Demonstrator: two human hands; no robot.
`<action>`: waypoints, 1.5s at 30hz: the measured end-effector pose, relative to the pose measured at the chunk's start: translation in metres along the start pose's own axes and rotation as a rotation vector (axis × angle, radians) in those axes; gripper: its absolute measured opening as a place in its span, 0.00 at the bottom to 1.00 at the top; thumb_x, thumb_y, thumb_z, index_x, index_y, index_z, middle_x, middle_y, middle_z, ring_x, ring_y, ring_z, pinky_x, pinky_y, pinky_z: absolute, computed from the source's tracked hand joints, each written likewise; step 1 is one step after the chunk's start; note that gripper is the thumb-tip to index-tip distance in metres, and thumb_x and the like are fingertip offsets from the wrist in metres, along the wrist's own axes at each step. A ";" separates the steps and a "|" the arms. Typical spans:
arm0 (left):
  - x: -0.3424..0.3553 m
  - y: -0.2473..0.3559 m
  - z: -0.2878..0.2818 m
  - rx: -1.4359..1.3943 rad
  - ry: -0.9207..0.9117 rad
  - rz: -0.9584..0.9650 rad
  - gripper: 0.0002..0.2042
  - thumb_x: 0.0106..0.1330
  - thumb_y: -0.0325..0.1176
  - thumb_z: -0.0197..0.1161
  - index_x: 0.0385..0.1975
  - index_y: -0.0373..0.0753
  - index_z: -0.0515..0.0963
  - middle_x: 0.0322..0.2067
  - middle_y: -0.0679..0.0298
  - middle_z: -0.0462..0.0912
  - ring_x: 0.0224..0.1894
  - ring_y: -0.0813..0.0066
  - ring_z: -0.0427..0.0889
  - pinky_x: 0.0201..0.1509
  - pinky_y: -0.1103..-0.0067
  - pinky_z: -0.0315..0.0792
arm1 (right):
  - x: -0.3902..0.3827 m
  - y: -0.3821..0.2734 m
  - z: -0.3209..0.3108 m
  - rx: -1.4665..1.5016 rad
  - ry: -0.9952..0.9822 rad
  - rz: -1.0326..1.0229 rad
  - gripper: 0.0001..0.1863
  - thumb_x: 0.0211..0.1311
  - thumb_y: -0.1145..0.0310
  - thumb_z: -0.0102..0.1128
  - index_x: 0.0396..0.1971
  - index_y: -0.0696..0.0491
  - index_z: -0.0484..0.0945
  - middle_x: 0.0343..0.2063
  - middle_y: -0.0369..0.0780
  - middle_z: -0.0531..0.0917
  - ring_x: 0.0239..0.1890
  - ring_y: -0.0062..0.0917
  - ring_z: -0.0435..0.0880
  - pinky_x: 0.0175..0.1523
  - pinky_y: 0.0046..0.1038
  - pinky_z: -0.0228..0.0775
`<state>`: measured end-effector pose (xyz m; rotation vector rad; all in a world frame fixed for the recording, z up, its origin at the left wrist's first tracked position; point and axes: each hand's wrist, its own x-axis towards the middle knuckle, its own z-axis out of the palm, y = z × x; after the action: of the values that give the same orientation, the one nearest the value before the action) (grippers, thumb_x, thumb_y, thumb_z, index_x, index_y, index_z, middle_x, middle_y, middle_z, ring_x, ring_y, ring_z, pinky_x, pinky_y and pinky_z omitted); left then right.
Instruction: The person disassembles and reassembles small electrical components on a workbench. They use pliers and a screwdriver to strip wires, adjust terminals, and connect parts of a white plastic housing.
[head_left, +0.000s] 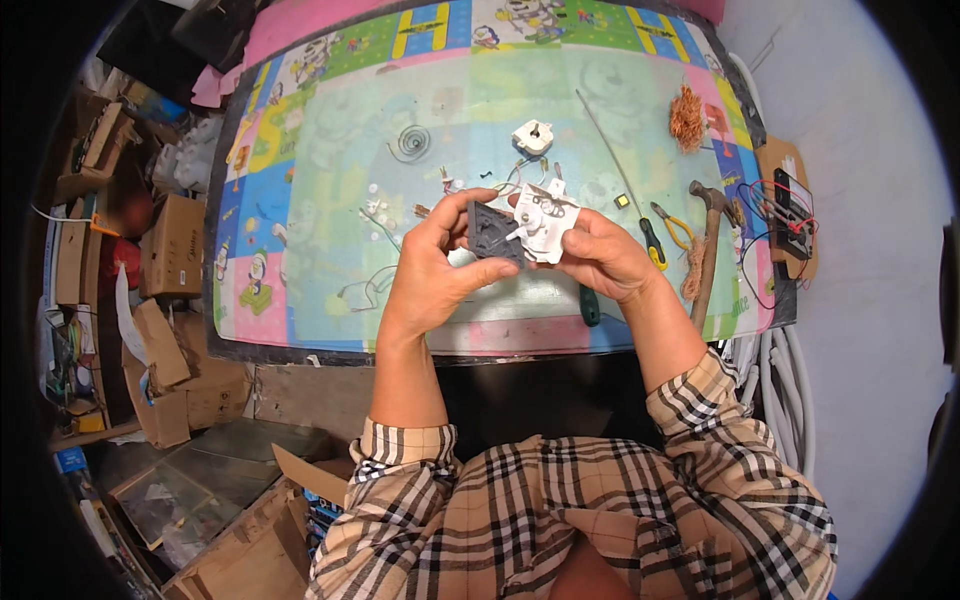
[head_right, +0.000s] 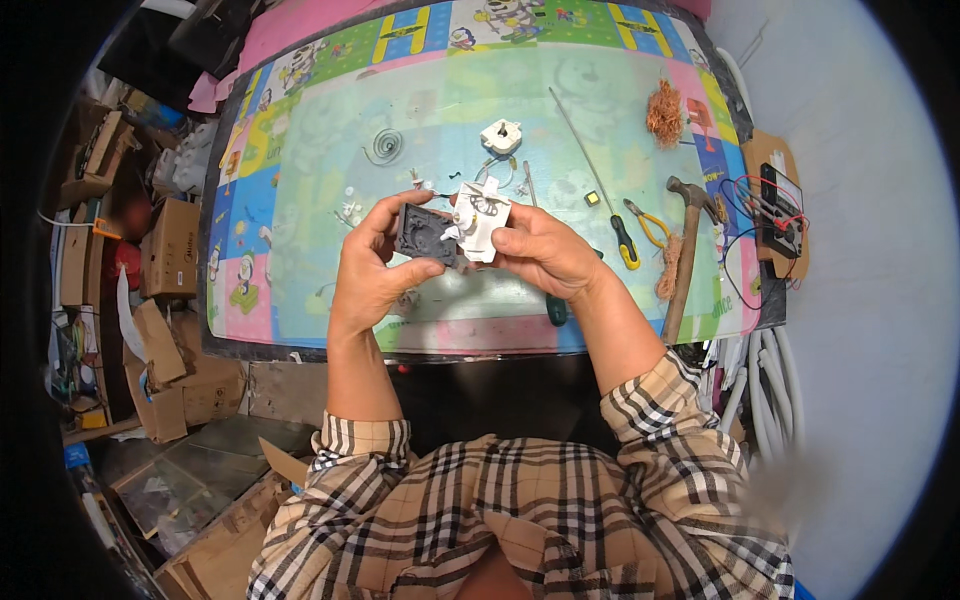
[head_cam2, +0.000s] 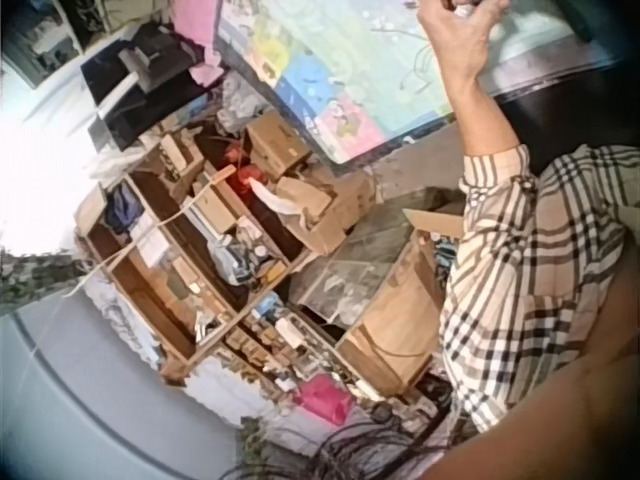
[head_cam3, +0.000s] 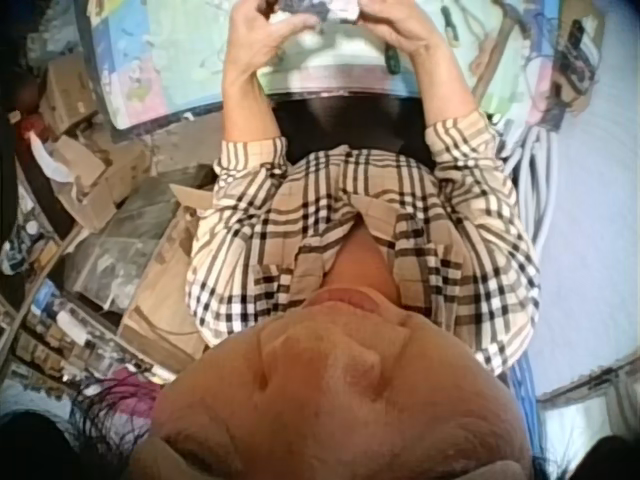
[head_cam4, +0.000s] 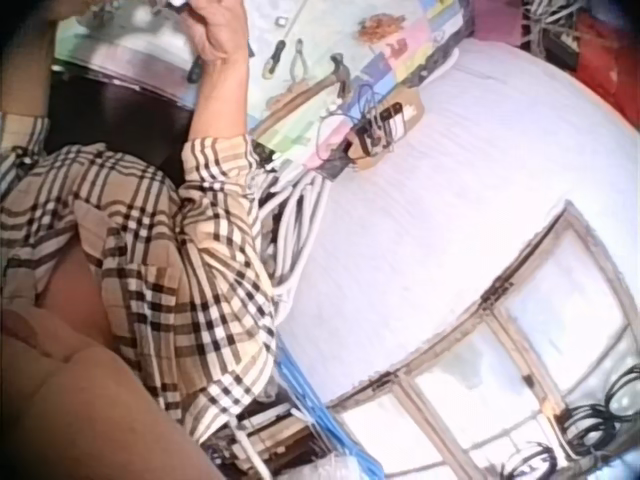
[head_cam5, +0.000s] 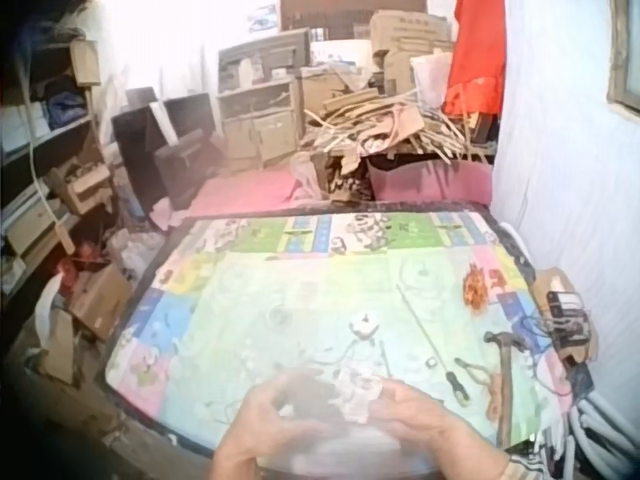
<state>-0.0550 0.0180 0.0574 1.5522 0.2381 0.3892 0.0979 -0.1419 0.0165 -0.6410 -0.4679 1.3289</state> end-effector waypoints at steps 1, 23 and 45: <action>0.001 0.001 0.000 -0.017 0.003 0.008 0.32 0.46 0.25 0.76 0.54 0.32 0.70 0.39 0.63 0.82 0.43 0.78 0.78 0.51 0.79 0.72 | -0.001 -0.001 0.000 0.021 -0.013 -0.008 0.36 0.61 0.63 0.64 0.64 0.62 0.58 0.55 0.45 0.73 0.54 0.32 0.76 0.57 0.32 0.69; -0.001 -0.008 -0.009 -0.197 0.092 -0.132 0.29 0.55 0.24 0.70 0.57 0.28 0.67 0.40 0.62 0.78 0.37 0.78 0.80 0.43 0.82 0.75 | 0.008 0.006 0.005 -0.170 0.153 0.035 0.38 0.55 0.62 0.69 0.63 0.58 0.61 0.54 0.42 0.74 0.52 0.28 0.78 0.57 0.29 0.70; 0.001 -0.030 -0.013 -0.179 0.008 -0.324 0.25 0.61 0.30 0.67 0.56 0.27 0.69 0.35 0.62 0.82 0.33 0.80 0.78 0.39 0.82 0.73 | 0.011 0.009 0.012 -0.448 0.284 0.041 0.30 0.56 0.61 0.68 0.57 0.58 0.70 0.37 0.40 0.83 0.39 0.19 0.80 0.48 0.24 0.70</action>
<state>-0.0560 0.0312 0.0271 1.3093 0.4423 0.1570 0.0858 -0.1286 0.0191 -1.1985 -0.5249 1.1529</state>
